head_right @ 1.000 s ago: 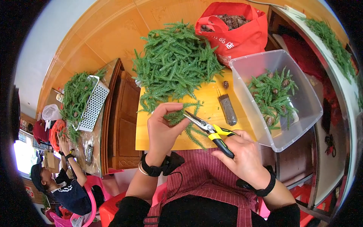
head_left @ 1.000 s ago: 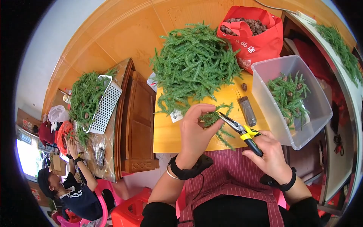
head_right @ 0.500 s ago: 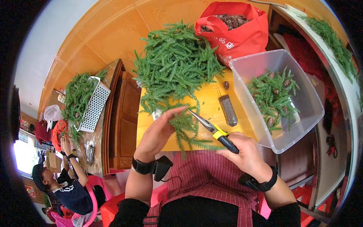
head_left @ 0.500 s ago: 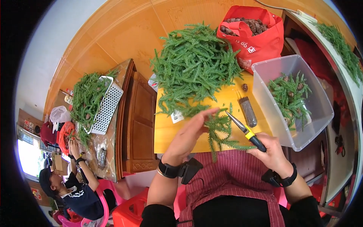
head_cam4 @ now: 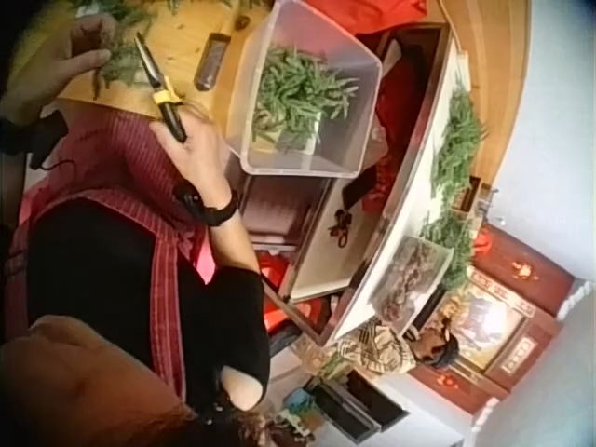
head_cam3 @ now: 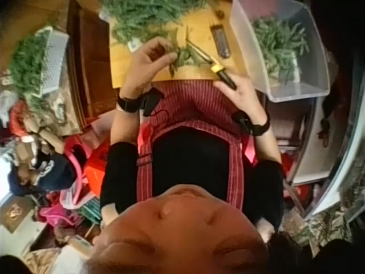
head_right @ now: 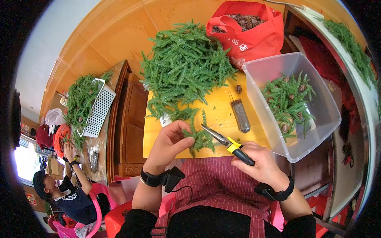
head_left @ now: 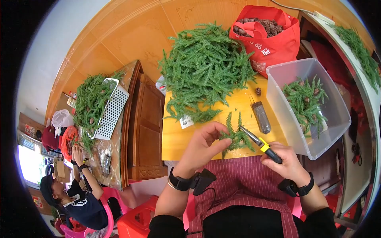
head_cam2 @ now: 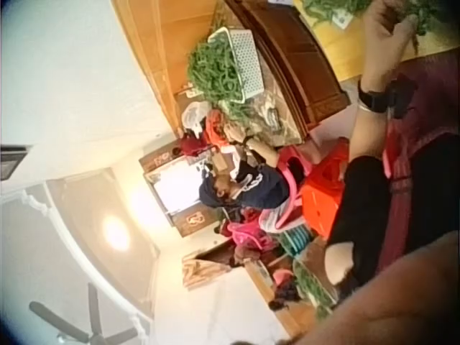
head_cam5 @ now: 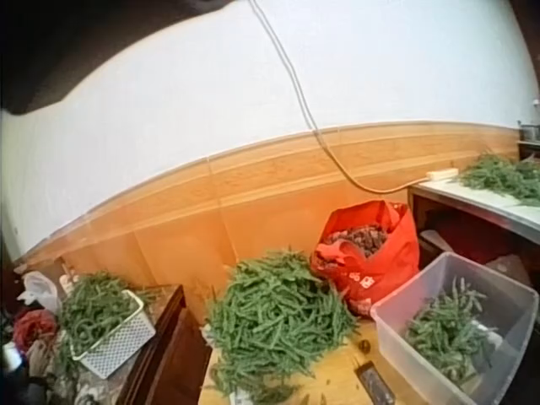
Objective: Trimming and sorting green plant sprigs using hand snips at a workbench.
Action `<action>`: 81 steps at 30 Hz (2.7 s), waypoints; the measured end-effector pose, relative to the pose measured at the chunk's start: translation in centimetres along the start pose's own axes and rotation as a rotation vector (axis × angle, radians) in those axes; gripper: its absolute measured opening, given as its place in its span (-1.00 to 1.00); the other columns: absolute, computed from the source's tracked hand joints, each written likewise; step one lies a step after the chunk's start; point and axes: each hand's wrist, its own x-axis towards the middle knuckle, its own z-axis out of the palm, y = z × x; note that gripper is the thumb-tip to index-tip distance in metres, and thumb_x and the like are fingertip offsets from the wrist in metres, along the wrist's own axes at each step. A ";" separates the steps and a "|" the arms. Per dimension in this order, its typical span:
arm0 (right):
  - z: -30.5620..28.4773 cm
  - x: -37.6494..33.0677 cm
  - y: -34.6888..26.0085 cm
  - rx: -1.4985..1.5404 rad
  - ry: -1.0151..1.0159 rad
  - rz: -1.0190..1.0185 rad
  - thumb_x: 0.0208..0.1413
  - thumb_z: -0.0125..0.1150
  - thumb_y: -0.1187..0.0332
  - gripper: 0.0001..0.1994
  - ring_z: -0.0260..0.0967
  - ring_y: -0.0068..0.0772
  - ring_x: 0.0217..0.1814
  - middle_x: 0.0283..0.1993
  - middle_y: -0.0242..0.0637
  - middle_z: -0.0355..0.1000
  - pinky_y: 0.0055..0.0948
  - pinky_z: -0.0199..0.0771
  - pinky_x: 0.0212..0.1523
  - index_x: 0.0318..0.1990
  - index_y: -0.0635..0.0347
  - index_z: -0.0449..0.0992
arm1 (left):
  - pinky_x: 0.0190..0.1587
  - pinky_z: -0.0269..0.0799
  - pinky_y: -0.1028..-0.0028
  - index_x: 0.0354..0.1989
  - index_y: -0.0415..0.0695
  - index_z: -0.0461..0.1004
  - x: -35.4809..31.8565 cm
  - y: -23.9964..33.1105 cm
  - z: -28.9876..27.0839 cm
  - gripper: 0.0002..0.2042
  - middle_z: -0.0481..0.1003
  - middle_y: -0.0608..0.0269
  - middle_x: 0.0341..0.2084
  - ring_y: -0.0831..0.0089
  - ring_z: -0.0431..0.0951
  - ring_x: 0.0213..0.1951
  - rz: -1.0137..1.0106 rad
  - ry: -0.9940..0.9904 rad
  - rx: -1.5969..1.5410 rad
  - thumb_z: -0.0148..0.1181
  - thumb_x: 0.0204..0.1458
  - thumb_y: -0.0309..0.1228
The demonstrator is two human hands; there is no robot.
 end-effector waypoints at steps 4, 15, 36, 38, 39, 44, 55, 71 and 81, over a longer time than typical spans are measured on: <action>0.0 -0.2 -0.4 0.348 -0.114 0.171 -0.03 0.14 0.33 -0.78 0.35 -0.41 -0.27 -0.37 -0.28 0.43 -0.44 0.30 -0.17 -0.33 0.34 0.45 | -0.30 0.32 0.64 -0.31 -0.21 0.31 0.0 -0.2 0.0 -0.83 0.37 0.39 -0.44 0.64 0.40 -0.37 0.169 -0.029 0.272 0.11 -0.08 -0.63; -0.5 0.1 -1.0 0.218 -0.129 0.262 -0.01 0.13 0.32 -0.77 0.32 -0.50 -0.23 -0.32 -0.28 0.44 -0.50 0.29 -0.19 -0.30 0.34 0.46 | -0.33 0.34 0.61 -0.36 -0.23 0.32 0.2 -1.8 -0.1 -0.88 0.44 0.26 -0.44 0.54 0.48 -0.31 0.220 0.045 0.281 0.08 -0.06 -0.65; 0.2 -0.7 -1.9 0.678 -0.160 0.400 0.07 0.06 0.23 -0.70 0.34 -0.44 -0.14 -0.32 -0.22 0.47 -0.40 0.22 0.02 -0.26 0.35 0.45 | -0.24 0.29 0.61 -0.33 -0.25 0.35 0.7 -3.2 0.8 -0.90 0.47 0.23 -0.39 0.59 0.42 -0.31 0.329 0.226 0.232 0.07 -0.04 -0.61; 0.3 -0.9 -1.8 0.655 -0.142 0.400 0.06 0.06 0.24 -0.72 0.34 -0.45 -0.14 -0.32 -0.23 0.47 -0.42 0.22 0.00 -0.26 0.34 0.45 | -0.24 0.29 0.61 -0.33 -0.25 0.34 0.6 -3.2 1.0 -0.91 0.48 0.21 -0.38 0.59 0.41 -0.31 0.287 0.270 0.110 0.06 -0.02 -0.60; 0.4 -1.1 -1.6 0.671 -0.135 0.395 0.06 0.06 0.26 -0.73 0.34 -0.45 -0.15 -0.31 -0.23 0.47 -0.42 0.22 0.01 -0.26 0.34 0.46 | -0.24 0.29 0.61 -0.33 -0.25 0.34 0.6 -3.1 1.1 -0.91 0.48 0.21 -0.38 0.59 0.41 -0.31 0.288 0.271 0.110 0.06 -0.02 -0.60; 0.5 -0.8 -2.0 0.702 -0.123 0.400 0.06 0.06 0.29 -0.75 0.33 -0.46 -0.13 -0.28 -0.24 0.46 -0.42 0.21 0.02 -0.25 0.32 0.46 | -0.25 0.30 0.61 -0.32 -0.26 0.34 0.7 -3.3 1.3 -0.91 0.48 0.20 -0.38 0.58 0.42 -0.30 0.344 0.275 0.075 0.05 -0.01 -0.60; 1.2 0.2 -1.8 0.685 -0.065 0.330 0.08 0.08 0.33 -0.79 0.32 -0.65 -0.24 -0.30 -0.39 0.45 -0.61 0.30 -0.17 -0.23 0.30 0.45 | -0.17 0.31 0.58 -0.34 -0.28 0.37 0.4 -3.4 1.2 -0.91 0.49 0.20 -0.40 0.53 0.46 -0.26 0.302 0.271 0.117 0.08 -0.04 -0.61; 1.3 1.5 -0.7 0.060 -0.149 0.049 0.03 0.10 0.31 -0.81 0.35 -0.51 -0.35 -0.40 -0.28 0.40 -0.55 0.32 -0.32 -0.35 0.29 0.43 | -0.37 0.37 0.64 -0.33 -0.26 0.36 0.6 -3.6 1.0 -0.91 0.48 0.22 -0.42 0.54 0.51 -0.32 0.166 0.170 0.220 0.09 -0.03 -0.59; 2.6 1.6 -0.1 0.224 -0.138 0.139 0.04 0.10 0.19 -0.71 0.14 -0.27 -0.59 -0.63 -0.18 0.16 -0.37 0.21 -0.50 -0.42 0.28 0.31 | -0.41 0.34 0.67 -0.31 -0.25 0.37 0.6 -3.8 0.1 -0.89 0.50 0.23 -0.42 0.57 0.50 -0.34 0.099 0.135 0.247 0.10 -0.02 -0.55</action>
